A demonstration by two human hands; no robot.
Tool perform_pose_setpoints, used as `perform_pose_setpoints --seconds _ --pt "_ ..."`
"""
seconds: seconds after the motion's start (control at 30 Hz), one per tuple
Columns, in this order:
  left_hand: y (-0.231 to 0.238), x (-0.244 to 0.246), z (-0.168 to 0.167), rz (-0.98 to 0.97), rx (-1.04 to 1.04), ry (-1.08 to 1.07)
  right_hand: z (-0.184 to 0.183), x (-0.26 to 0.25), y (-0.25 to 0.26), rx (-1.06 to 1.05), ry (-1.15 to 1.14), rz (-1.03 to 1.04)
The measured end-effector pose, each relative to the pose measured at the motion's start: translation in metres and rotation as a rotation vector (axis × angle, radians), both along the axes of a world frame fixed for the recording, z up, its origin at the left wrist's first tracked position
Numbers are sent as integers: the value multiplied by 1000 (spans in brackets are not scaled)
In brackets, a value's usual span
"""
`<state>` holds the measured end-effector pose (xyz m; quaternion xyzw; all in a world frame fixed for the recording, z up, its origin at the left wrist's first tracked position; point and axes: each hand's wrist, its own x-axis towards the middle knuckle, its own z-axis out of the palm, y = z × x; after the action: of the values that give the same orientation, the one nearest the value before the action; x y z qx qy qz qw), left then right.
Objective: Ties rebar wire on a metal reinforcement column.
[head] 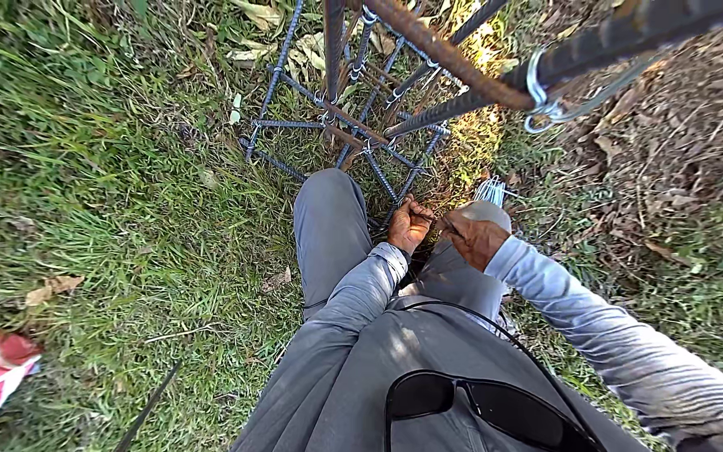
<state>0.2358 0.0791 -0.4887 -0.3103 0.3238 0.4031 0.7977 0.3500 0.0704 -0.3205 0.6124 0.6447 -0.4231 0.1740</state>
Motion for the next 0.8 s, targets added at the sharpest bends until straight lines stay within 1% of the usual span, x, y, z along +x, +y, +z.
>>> perform_pose_setpoints --seconds 0.17,0.23,0.33,0.43,0.5,0.6,0.67,0.7,0.73,0.77,0.8 --pt "0 1 2 -22 24 -31 8 -15 1 -88 -119 158" --pt "-1 1 2 -58 54 -35 11 -20 0 -134 -129 182" --pt "-2 1 2 -89 69 -6 10 -21 -1 -150 -124 221" --pt "0 -1 5 -122 27 7 6 -18 -4 -117 -116 240" --pt "3 -6 13 -132 -13 0 5 -18 -7 -92 -109 230" --pt "0 -10 20 -121 30 13 0 -18 -14 -10 -70 199" --pt "-3 -9 17 -115 61 29 -10 -14 -28 157 21 136" --pt "-4 -9 15 -105 65 28 -16 -11 -37 241 104 63" --pt "-5 -9 15 -95 68 21 -19 -10 -45 274 198 -60" --pt "-5 -9 15 -83 66 11 -21 -11 -52 267 297 -238" --pt "-5 -7 14 -61 48 -1 -20 -15 -59 252 403 -467"
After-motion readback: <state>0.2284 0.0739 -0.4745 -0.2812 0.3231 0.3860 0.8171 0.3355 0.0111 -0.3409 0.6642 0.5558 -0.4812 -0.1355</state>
